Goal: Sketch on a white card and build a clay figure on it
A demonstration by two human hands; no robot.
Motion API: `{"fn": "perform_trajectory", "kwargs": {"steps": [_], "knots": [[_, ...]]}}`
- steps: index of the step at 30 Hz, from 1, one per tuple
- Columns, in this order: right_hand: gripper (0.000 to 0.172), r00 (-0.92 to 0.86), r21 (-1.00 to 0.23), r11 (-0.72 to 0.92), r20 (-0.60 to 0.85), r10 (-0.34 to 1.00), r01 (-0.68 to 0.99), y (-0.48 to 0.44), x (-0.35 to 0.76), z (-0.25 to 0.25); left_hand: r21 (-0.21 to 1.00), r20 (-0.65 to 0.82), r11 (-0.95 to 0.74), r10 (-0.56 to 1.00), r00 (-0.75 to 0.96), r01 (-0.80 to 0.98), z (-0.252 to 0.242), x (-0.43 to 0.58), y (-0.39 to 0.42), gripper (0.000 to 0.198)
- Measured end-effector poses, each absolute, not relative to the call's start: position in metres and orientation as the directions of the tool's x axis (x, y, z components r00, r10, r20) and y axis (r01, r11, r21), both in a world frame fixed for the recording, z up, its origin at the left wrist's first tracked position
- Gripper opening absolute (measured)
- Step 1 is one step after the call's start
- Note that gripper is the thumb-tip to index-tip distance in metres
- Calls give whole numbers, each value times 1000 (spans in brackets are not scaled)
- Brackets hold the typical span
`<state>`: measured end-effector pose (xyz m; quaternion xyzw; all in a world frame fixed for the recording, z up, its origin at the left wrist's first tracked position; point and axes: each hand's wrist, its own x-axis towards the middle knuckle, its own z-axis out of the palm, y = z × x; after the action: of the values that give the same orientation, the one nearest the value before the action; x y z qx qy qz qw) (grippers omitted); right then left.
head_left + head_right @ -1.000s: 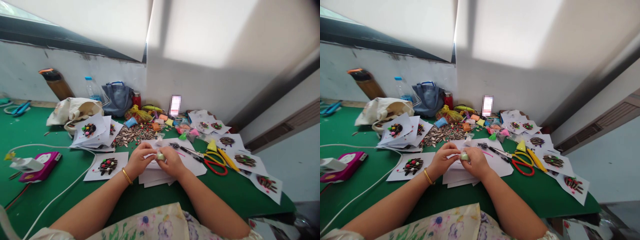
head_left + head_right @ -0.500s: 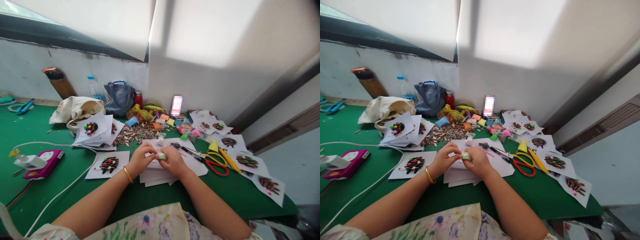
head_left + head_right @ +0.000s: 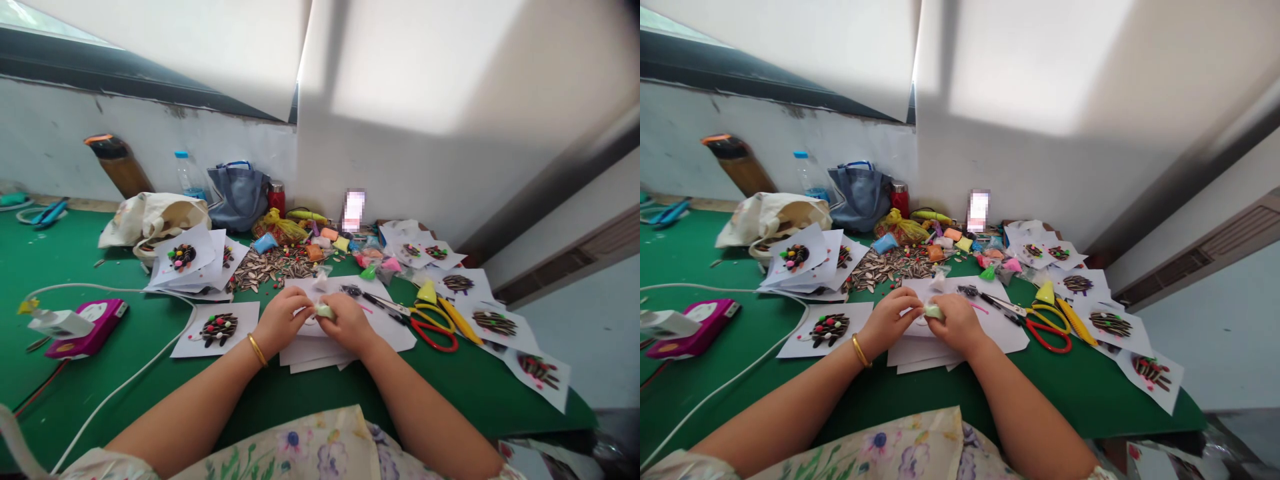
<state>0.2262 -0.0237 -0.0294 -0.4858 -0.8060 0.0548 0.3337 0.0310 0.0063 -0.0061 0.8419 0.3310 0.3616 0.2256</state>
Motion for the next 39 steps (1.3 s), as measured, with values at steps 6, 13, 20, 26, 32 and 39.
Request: {"fn": "perform_trajectory", "kwargs": {"steps": [6,13,20,26,32,39], "knots": [[13,-302,-427,501,451,840,753,-25,226,-25,747,430,-584,788,441,316,-9,32,11,9],[14,-292,-438,485,437,851,757,-25,226,-22,712,431,-607,775,461,354,-10,31,11,13],[15,-281,-448,488,453,846,749,-25,226,-24,733,444,-597,783,436,326,-10,32,11,9],[10,-229,-454,433,437,870,778,-23,227,-22,685,493,-621,781,384,381,-9,31,12,22],[10,-246,-466,446,429,869,764,-23,226,-23,720,474,-598,795,379,353,-8,31,12,14],[11,-248,-470,446,424,871,762,-24,226,-23,742,455,-592,789,413,315,-12,31,12,18]]}}
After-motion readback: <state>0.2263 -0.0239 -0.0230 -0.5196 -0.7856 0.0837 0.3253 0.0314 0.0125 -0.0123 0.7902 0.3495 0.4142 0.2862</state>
